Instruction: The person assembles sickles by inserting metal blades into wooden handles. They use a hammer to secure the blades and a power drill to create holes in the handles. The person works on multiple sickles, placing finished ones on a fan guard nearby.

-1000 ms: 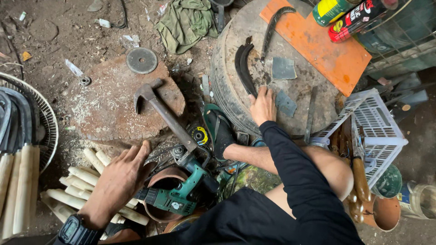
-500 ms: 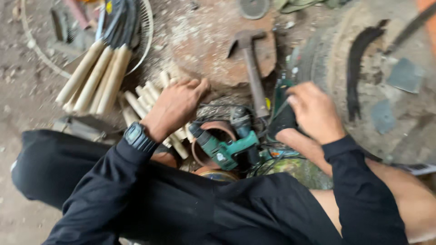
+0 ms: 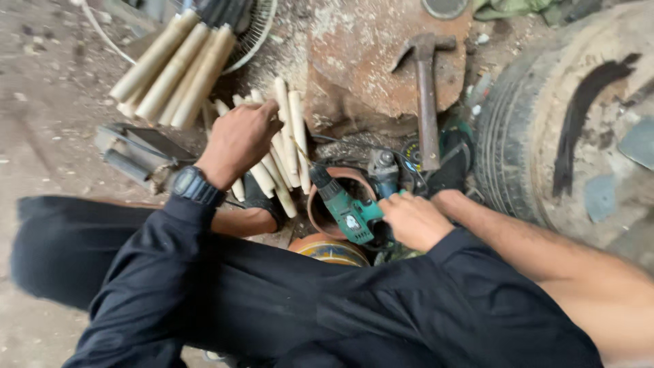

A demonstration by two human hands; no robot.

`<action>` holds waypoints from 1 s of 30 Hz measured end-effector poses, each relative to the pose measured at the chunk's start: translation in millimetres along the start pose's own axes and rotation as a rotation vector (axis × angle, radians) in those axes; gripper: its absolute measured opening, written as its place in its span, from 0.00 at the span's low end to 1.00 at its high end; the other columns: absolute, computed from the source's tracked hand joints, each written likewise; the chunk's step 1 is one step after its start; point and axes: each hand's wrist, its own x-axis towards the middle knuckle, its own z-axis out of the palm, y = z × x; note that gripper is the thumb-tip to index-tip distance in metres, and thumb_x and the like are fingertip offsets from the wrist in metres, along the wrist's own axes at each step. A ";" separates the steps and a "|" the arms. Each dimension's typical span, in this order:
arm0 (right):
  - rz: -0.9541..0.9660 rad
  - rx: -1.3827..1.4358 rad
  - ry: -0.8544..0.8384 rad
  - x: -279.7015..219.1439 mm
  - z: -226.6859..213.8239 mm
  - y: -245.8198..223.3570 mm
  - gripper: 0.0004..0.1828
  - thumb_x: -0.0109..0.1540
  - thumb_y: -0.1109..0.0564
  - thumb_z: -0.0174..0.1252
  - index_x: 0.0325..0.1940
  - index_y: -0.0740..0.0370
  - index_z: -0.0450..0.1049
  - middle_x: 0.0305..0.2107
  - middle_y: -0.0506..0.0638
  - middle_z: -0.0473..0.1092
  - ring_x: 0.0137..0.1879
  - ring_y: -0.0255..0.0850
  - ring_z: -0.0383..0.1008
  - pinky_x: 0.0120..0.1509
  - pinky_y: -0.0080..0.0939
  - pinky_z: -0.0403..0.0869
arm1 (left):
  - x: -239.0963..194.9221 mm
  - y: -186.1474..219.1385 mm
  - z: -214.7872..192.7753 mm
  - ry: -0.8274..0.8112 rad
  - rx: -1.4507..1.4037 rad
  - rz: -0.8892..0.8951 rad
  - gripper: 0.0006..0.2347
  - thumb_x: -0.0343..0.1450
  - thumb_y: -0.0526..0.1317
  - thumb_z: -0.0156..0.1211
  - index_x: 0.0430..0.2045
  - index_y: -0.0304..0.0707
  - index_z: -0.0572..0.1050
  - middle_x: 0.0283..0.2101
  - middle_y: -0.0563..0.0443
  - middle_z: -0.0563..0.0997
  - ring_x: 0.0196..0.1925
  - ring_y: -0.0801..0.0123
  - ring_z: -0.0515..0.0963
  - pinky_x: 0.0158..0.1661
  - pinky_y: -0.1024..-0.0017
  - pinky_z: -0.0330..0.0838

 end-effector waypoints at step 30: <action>0.332 0.199 0.179 41.6 28.1 34.6 0.29 0.48 0.67 0.59 0.54 0.64 0.65 0.42 0.65 0.73 0.53 0.65 0.73 0.56 0.61 0.70 | -14.2 23.1 45.7 -0.442 0.011 0.002 0.14 0.73 0.46 0.58 0.46 0.37 0.75 0.40 0.41 0.82 0.44 0.50 0.82 0.40 0.56 0.79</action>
